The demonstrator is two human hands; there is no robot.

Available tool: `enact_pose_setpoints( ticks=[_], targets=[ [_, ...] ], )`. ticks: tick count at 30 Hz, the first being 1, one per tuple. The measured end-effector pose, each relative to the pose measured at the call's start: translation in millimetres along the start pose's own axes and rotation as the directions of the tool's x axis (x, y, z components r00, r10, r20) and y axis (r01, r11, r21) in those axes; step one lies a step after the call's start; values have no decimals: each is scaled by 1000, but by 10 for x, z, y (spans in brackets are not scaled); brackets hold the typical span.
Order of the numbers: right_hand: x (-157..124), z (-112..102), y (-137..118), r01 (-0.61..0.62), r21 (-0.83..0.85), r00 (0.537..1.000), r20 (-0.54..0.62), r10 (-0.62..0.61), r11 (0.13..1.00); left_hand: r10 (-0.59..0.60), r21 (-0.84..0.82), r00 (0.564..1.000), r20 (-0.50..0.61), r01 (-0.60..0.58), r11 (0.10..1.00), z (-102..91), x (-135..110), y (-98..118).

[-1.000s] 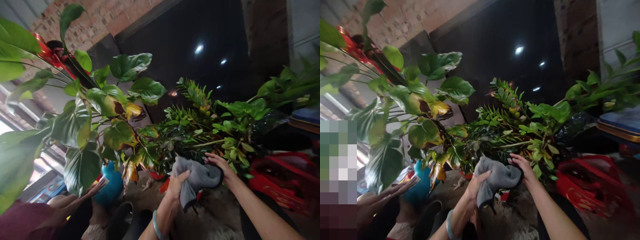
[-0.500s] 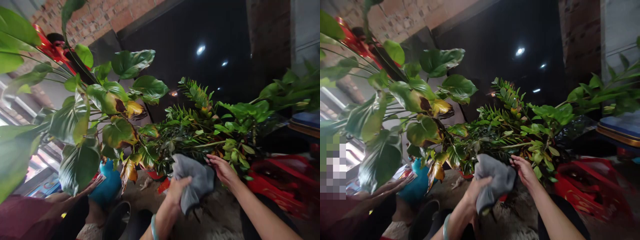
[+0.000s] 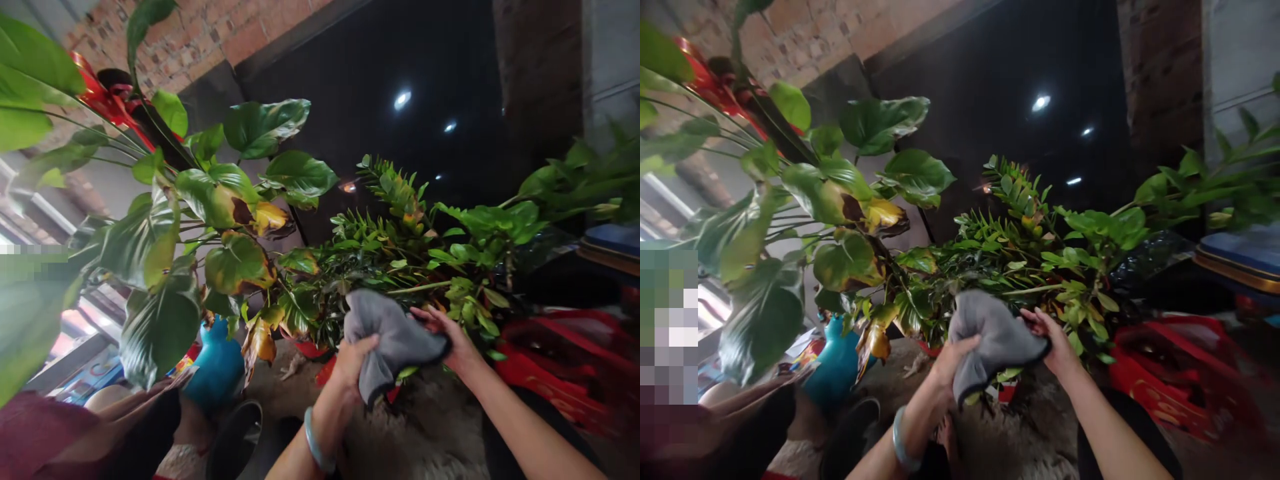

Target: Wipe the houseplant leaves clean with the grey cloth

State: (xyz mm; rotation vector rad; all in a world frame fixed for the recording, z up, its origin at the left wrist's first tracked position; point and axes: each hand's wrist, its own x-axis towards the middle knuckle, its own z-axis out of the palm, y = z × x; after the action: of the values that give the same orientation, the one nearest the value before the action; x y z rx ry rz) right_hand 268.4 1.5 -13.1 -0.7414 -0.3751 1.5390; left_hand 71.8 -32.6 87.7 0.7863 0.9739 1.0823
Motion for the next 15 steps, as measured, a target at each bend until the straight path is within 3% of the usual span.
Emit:
enact_pose_setpoints(
  ticks=[3,6,8,10,12,15],
  targets=[
    [-9,-44,-47,-63,-20,998,11,63,998,-72,23,997,8,72,997,-76,-151,-83],
    [-28,-43,-67,-54,-27,999,-7,54,998,140,-13,990,-3,-140,990,88,-165,302],
    [-42,-17,-66,-38,-22,999,5,38,999,317,-60,948,-25,-318,946,236,-78,597],
    [-55,14,-58,-22,-8,999,29,22,1000,393,-103,916,-75,-399,911,320,37,727],
    [-61,36,-50,-14,2,999,46,14,1000,335,-107,932,-141,-351,930,293,111,618],
    [-65,42,-44,-5,-16,997,73,6,1000,99,-29,981,-169,-105,994,79,52,155]
  ],
)
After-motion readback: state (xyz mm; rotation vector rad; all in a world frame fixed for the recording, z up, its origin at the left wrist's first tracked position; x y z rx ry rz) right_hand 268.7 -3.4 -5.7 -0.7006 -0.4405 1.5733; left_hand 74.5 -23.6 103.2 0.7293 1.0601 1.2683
